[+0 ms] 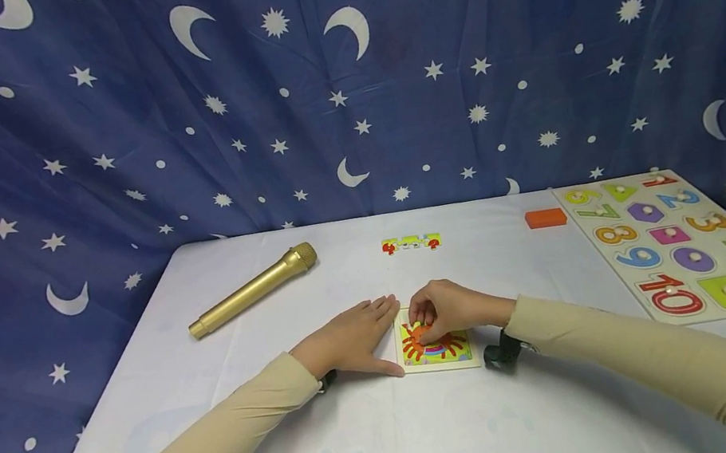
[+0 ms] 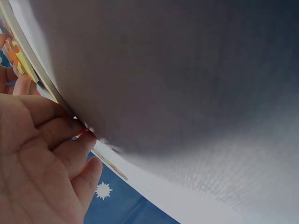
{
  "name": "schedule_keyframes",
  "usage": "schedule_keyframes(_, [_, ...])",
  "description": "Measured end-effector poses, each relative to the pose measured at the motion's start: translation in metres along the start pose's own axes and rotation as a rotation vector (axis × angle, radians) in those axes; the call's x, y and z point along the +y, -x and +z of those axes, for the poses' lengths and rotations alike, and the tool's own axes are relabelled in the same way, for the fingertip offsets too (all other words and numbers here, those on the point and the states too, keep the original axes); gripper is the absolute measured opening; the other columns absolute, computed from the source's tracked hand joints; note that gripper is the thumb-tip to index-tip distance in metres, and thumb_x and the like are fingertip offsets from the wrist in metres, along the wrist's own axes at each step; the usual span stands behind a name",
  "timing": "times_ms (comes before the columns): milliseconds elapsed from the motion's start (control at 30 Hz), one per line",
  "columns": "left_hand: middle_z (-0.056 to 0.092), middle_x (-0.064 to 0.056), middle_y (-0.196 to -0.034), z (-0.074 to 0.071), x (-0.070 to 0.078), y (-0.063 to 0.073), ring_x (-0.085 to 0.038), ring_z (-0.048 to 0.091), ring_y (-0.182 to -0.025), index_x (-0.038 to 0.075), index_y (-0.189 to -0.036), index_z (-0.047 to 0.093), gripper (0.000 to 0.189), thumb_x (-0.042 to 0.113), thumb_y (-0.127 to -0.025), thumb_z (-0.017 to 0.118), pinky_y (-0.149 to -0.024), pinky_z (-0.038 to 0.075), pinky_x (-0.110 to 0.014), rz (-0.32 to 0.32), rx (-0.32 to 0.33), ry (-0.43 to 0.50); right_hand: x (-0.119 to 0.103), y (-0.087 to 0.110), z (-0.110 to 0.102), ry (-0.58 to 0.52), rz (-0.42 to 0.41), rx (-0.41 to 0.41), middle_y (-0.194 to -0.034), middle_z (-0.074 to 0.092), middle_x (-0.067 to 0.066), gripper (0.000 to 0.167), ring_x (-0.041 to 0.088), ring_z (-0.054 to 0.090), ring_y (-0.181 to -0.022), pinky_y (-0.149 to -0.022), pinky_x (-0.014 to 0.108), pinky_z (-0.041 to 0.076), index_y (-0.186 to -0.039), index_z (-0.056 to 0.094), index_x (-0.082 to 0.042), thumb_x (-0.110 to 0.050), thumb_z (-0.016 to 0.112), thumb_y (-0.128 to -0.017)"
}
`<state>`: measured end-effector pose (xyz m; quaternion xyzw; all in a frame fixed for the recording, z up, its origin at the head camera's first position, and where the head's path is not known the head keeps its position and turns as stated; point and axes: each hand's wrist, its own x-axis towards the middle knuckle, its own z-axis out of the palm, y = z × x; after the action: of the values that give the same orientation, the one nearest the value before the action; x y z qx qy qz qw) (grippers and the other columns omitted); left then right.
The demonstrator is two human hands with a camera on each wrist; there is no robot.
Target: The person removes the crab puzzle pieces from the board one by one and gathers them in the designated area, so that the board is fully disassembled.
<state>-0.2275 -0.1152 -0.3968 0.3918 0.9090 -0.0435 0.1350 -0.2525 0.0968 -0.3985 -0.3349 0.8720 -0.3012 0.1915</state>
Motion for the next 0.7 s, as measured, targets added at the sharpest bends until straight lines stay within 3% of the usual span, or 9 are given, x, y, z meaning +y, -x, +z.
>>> schedule_keyframes(700, [0.019,-0.012,-0.157,-0.001,0.001,0.001,-0.023,0.020,-0.145,0.003,-0.150,0.018,0.105,0.074,-0.079,0.049,-0.119,0.021,-0.037,-0.011,-0.010,-0.003,0.011,0.005,-0.001,-0.126,-0.001,0.031,-0.074,0.065,0.000,0.025,0.005,0.054,-0.064,-0.060,0.016,0.049,-0.091,0.069,-0.006,-0.018,0.080,-0.073])
